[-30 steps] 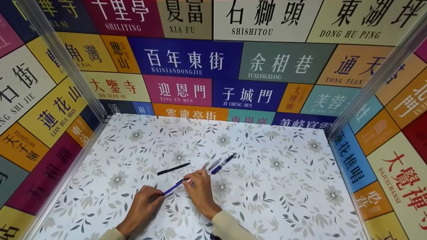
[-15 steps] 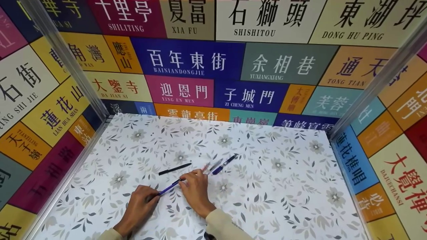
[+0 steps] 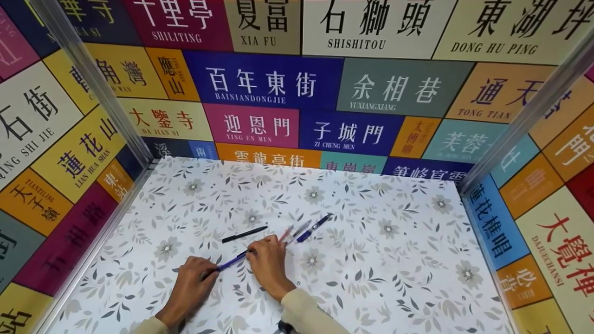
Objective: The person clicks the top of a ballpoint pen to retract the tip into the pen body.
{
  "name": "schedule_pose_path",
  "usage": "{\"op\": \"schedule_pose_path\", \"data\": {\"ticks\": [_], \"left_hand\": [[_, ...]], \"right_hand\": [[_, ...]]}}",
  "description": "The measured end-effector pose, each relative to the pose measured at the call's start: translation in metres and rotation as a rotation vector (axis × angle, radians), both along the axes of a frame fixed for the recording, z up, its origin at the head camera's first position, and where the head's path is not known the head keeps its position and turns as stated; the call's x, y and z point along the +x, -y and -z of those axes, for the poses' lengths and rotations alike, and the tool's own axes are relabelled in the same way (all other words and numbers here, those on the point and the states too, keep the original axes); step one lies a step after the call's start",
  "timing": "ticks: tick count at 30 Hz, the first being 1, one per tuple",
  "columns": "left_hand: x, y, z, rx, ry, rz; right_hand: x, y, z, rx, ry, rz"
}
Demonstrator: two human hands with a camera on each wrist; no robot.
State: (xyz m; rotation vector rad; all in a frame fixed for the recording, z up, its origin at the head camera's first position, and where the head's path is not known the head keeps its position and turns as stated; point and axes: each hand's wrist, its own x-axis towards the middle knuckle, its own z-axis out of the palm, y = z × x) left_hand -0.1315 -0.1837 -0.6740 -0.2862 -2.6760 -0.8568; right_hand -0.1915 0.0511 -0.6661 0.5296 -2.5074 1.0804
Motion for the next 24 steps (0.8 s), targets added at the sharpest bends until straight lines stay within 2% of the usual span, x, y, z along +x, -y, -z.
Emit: {"op": "schedule_pose_path", "data": {"ticks": [6,14,21,24], "left_hand": [[0.0003,0.0015,-0.0009,-0.012,0.02,0.003],[0.0008,0.0023,-0.0036,-0.034,0.011,0.01],[0.0003,0.0003,-0.0058,-0.022,0.079,-0.012],[0.0007,0.0,-0.0072,-0.011,0.079,-0.016]], "right_hand": [[-0.0001,0.0015,0.0022,0.009,0.012,0.001],[-0.0012,0.0029,0.0011,0.009,0.015,-0.013],[0.0004,-0.0011,0.0007,-0.003,0.041,-0.009],[0.0025,-0.0063,0.0009,-0.025,0.046,0.002]]}}
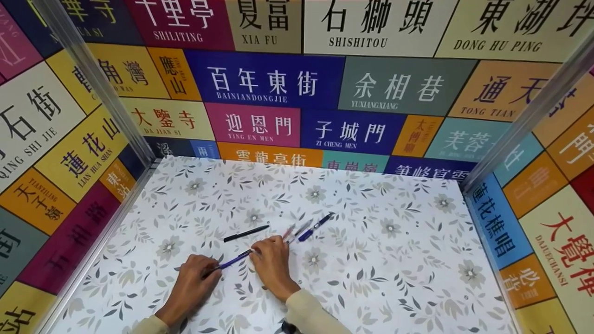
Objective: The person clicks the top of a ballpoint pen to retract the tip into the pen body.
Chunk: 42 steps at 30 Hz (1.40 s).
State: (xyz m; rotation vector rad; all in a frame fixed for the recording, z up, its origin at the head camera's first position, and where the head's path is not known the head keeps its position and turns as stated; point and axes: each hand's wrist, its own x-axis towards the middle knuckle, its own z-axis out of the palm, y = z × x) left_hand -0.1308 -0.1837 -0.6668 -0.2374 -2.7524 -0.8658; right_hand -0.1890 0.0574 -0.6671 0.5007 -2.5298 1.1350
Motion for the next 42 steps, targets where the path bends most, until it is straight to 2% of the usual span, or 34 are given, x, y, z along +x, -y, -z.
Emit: {"op": "schedule_pose_path", "data": {"ticks": [12,15,22,28,32,42], "left_hand": [[-0.008,-0.007,-0.002,0.065,-0.124,0.064],[-0.012,-0.011,-0.004,0.068,-0.145,0.085],[-0.025,-0.019,-0.012,0.067,-0.12,0.181],[-0.038,-0.025,-0.012,0.029,-0.184,0.237],[-0.048,-0.027,-0.012,0.029,-0.221,0.246],[-0.068,-0.032,-0.011,0.085,-0.196,0.222]], "right_hand": [[0.006,-0.028,0.0,-0.064,-0.054,0.0],[0.007,-0.031,0.0,-0.066,-0.071,0.0],[0.009,-0.031,-0.003,-0.056,-0.056,-0.011],[0.011,-0.027,-0.005,-0.048,-0.06,-0.041],[0.011,-0.024,-0.005,-0.041,-0.051,-0.051],[0.002,-0.022,-0.005,-0.068,-0.04,-0.048]]}}
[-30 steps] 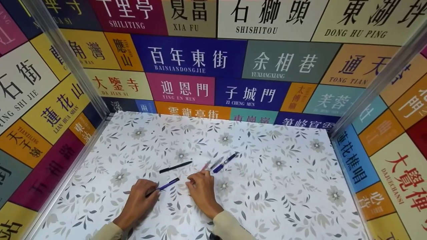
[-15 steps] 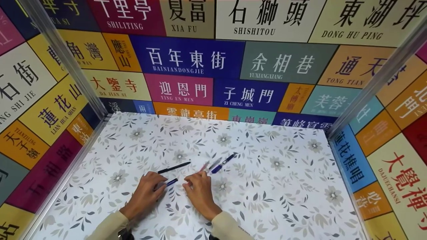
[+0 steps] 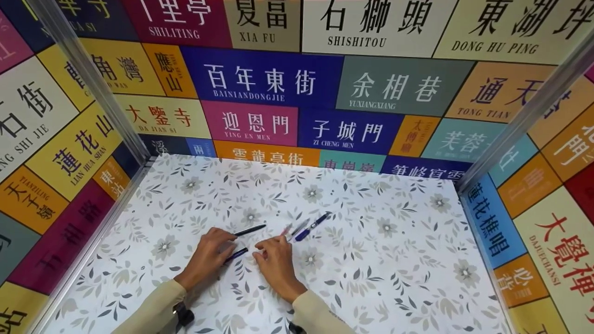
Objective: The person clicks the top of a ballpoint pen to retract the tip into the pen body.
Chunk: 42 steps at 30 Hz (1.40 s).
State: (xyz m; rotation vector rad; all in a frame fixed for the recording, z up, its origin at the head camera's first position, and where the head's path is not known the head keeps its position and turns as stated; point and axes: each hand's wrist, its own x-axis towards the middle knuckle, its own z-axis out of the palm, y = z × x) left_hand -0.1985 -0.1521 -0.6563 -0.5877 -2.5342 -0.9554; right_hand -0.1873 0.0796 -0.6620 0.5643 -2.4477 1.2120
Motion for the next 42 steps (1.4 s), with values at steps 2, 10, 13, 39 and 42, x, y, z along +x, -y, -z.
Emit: {"op": "schedule_pose_path", "data": {"ticks": [2,10,13,39,42], "left_hand": [[-0.003,0.0,0.001,0.002,0.0,-0.003],[-0.011,0.004,0.006,0.0,-0.027,-0.024],[-0.013,0.006,0.008,-0.007,-0.026,-0.033],[-0.021,0.021,0.019,-0.112,-0.041,-0.061],[-0.022,0.022,0.019,-0.162,-0.067,-0.075]], "right_hand": [[-0.004,0.0,0.001,-0.013,0.002,0.003],[-0.017,0.0,0.002,-0.066,0.072,0.01],[-0.022,0.0,0.001,-0.078,0.114,0.031],[-0.061,0.002,0.011,0.025,0.032,0.064],[-0.064,0.002,0.015,0.042,0.028,0.048]]}}
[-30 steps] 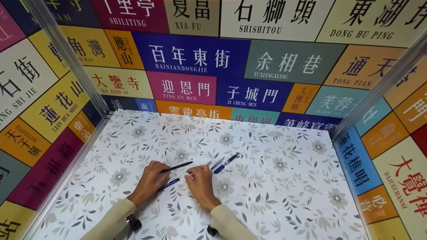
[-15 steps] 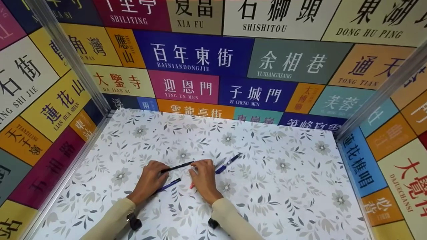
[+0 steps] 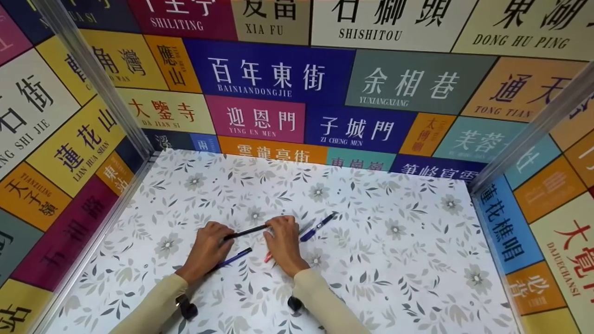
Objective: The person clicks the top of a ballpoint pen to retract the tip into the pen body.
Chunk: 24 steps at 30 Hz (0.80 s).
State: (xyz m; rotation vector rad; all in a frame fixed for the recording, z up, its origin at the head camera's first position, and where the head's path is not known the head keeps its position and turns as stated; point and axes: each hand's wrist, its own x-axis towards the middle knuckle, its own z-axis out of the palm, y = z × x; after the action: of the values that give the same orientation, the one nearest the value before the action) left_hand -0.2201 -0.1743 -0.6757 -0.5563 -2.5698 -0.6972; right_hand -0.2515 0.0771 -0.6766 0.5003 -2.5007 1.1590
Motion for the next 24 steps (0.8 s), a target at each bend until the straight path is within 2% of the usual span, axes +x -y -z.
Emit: {"op": "schedule_pose_path", "data": {"ticks": [4,7,15,20,24], "left_hand": [[0.0,0.001,0.002,-0.045,-0.036,-0.016],[-0.001,0.001,0.004,-0.04,-0.036,-0.027],[-0.001,0.0,0.002,0.007,0.042,-0.022],[-0.001,0.002,-0.001,0.012,0.037,-0.017],[-0.002,0.004,-0.006,0.087,0.033,-0.004]], "right_hand": [[-0.002,0.0,0.001,0.017,0.02,-0.027],[-0.003,-0.001,0.0,0.035,0.021,-0.038],[-0.005,-0.001,0.002,0.081,0.017,-0.05],[-0.003,-0.002,-0.001,0.103,0.021,-0.071],[0.002,-0.003,-0.008,0.098,0.037,-0.096]]}}
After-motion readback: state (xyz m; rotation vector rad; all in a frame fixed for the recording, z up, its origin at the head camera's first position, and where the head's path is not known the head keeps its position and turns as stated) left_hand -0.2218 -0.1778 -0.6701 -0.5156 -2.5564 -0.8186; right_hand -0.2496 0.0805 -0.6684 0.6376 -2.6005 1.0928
